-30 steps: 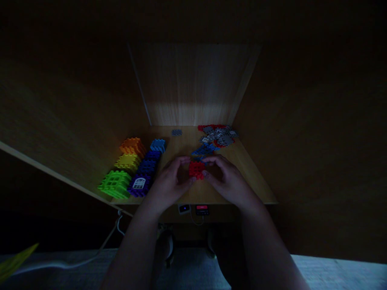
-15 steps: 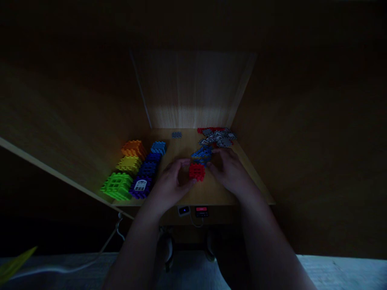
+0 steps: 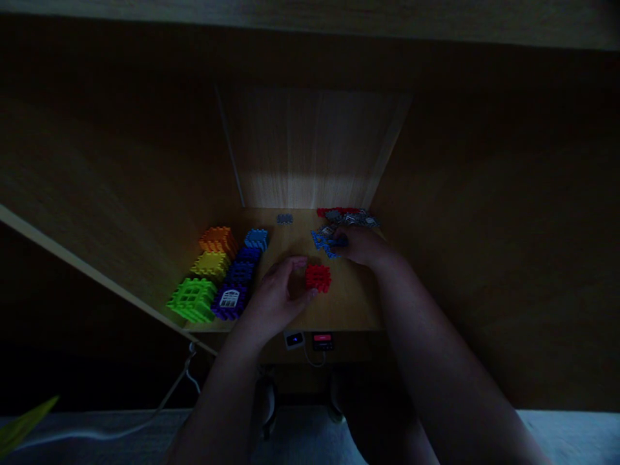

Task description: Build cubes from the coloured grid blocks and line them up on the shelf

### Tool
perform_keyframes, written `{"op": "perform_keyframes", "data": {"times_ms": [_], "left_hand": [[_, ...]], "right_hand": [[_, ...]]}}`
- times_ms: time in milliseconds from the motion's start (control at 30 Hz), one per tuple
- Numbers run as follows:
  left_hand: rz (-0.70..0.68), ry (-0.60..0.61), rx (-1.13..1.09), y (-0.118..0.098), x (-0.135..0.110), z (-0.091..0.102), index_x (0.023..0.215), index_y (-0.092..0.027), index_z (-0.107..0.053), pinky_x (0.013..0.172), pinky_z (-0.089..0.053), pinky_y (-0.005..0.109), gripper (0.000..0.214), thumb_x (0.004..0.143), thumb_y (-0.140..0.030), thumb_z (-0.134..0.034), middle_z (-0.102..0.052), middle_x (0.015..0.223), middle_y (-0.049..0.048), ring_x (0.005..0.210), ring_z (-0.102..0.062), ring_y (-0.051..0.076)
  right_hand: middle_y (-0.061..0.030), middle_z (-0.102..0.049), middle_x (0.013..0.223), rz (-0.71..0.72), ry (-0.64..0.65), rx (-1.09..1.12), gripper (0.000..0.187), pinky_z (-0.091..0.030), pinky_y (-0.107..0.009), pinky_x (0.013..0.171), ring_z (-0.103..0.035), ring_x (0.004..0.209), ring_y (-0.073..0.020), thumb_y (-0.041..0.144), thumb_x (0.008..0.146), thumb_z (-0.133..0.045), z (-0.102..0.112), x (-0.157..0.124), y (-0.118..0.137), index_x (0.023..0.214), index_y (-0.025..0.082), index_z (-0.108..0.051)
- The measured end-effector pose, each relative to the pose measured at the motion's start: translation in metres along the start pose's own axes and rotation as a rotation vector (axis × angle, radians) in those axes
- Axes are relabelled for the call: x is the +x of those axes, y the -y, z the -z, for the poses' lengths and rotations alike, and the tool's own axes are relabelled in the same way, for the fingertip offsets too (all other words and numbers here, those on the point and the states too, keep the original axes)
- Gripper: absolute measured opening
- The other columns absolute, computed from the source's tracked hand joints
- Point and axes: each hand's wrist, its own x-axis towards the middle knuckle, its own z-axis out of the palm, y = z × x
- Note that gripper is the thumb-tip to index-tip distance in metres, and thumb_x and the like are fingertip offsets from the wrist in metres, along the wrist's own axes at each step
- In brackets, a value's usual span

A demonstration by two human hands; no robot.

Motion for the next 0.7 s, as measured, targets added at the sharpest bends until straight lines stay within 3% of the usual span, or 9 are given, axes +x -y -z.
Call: {"op": "perform_keyframes", "data": {"times_ms": [300,433,533,600,700], "left_hand": [[0.005,-0.003,0.012,0.002,0.000,0.000,0.142,-0.028,-0.059,0.121,-0.052,0.049,0.049,0.097,-0.034,-0.078,-0.070,0.147,0.0085,0.140,-0.066,0.028],[0.017,0.004,0.016,0.003,0.000,-0.001,0.143,-0.028,-0.058,0.121,-0.052,0.049,0.051,0.097,-0.035,-0.078,-0.070,0.147,0.0088,0.139,-0.066,0.028],[0.014,0.006,0.018,0.002,0.001,-0.001,0.142,-0.027,-0.058,0.121,-0.052,0.050,0.051,0.097,-0.033,-0.079,-0.071,0.146,0.0093,0.139,-0.067,0.028],[0.013,0.006,0.020,0.000,0.001,0.000,0.141,-0.026,-0.059,0.121,-0.051,0.051,0.049,0.096,-0.032,-0.079,-0.071,0.146,0.0095,0.139,-0.066,0.028],[0.006,-0.002,0.011,-0.001,0.002,0.001,0.140,-0.027,-0.060,0.121,-0.052,0.051,0.048,0.096,-0.031,-0.079,-0.071,0.145,0.0096,0.138,-0.067,0.028]], "right_hand": [[-0.0033,-0.081,0.105,-0.070,-0.088,0.084,0.018,-0.052,-0.031,0.081,-0.074,0.094,-0.0220,0.019,0.086,-0.079,-0.002,-0.008,-0.004,0.103,0.024,-0.075],[-0.0032,-0.081,0.107,-0.124,-0.222,0.261,0.023,-0.056,-0.032,0.084,-0.075,0.094,-0.0211,0.016,0.084,-0.079,-0.004,-0.006,-0.004,0.105,0.023,-0.074],[-0.0033,-0.081,0.101,-0.181,-0.220,0.461,0.020,-0.060,-0.034,0.078,-0.076,0.083,-0.0200,0.025,0.091,-0.078,-0.011,-0.002,0.002,0.110,0.023,-0.072],[-0.0034,-0.082,0.102,-0.158,-0.178,0.542,0.025,-0.062,-0.035,0.078,-0.077,0.081,-0.0200,0.032,0.094,-0.077,-0.015,0.000,0.008,0.117,0.024,-0.071],[-0.0057,-0.082,0.118,-0.049,-0.210,0.471,0.026,-0.062,-0.037,0.092,-0.079,0.101,-0.0215,0.038,0.103,-0.068,-0.015,0.003,0.010,0.125,0.025,-0.071]]}}
